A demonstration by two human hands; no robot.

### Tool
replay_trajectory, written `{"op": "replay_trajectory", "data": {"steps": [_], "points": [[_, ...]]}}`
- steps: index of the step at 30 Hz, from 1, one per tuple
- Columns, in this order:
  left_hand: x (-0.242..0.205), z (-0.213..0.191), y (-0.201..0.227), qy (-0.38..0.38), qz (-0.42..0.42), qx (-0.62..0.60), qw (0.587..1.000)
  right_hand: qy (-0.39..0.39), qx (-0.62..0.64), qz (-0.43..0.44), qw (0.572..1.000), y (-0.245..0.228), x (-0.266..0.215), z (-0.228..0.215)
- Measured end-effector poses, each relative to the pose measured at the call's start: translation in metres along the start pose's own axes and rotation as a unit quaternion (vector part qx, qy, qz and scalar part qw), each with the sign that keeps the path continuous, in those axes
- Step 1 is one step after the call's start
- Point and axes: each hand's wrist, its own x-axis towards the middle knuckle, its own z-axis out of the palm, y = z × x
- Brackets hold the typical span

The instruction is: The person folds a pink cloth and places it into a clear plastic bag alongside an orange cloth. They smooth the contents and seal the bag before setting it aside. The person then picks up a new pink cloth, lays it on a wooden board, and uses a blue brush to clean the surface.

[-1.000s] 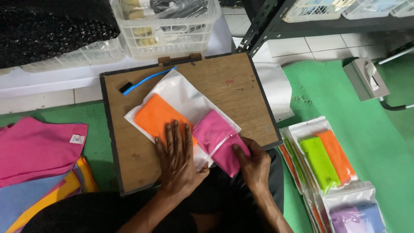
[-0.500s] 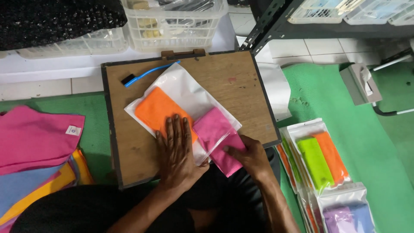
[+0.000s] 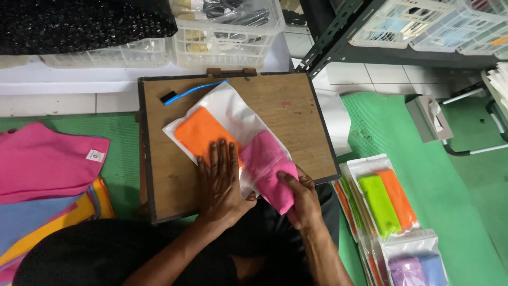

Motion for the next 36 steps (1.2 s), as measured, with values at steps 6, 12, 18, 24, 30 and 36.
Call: {"op": "replay_trajectory", "data": {"steps": [6,12,18,24,30,36], "points": [[0.002,-0.007,0.0,-0.019,-0.005,-0.042,0.999,0.002,0.124,0.105,0.987,0.012,0.002,0.009],[0.001,-0.002,-0.002,-0.017,-0.005,-0.028,0.999,0.032,0.202,0.211,0.956,0.009,-0.009,0.016],[0.004,-0.008,0.003,0.016,-0.002,0.0,1.0,0.037,0.302,0.205,0.93,0.033,0.032,-0.016],[0.006,-0.007,-0.002,0.014,0.007,-0.012,1.0,-0.041,0.349,0.209,0.912,0.032,0.03,0.014],[0.0,-0.016,0.001,-0.007,0.012,0.023,1.0,-0.047,0.047,0.187,0.98,-0.007,0.028,-0.019],[0.001,-0.027,0.004,-0.046,0.019,-0.01,0.999,-0.021,-0.114,0.037,0.993,-0.024,-0.002,-0.021]]}}
